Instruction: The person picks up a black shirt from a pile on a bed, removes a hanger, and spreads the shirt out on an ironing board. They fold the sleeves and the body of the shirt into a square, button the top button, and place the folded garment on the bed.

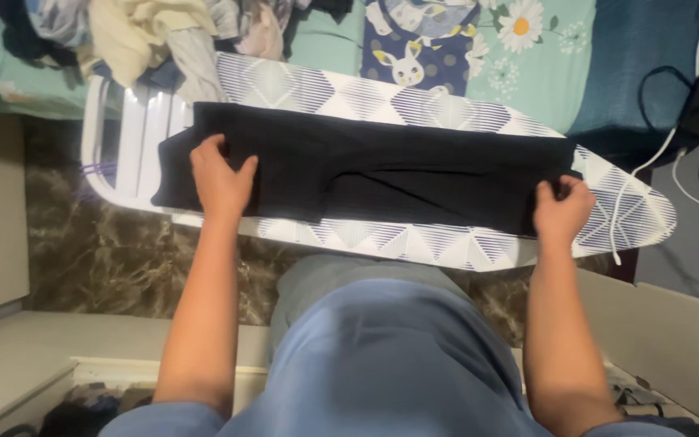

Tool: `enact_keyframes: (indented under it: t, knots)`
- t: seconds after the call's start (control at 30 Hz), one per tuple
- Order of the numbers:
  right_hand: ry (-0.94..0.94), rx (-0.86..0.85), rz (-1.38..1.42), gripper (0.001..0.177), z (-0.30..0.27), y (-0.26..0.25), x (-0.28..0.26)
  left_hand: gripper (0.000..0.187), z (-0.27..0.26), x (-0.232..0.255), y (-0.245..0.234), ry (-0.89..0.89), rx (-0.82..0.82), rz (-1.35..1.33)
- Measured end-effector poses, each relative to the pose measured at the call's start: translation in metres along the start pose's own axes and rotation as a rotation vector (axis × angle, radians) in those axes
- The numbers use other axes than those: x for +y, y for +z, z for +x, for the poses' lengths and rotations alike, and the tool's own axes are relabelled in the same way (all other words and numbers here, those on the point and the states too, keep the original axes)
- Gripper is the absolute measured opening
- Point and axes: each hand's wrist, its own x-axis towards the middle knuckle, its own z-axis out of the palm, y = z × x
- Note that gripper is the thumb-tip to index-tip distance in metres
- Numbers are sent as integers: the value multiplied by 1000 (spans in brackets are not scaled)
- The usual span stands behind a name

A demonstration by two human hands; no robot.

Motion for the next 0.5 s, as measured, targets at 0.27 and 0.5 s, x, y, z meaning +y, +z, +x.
enact_keyframes:
  t: [0.27,0.5]
  knots:
    - [-204,43,-536,49,-2,-14,35,43,-19,94,31,478,-228,-10]
    - [-255,83,-420,58,41,-11,38,22,-9,116,84,673,-323,116]
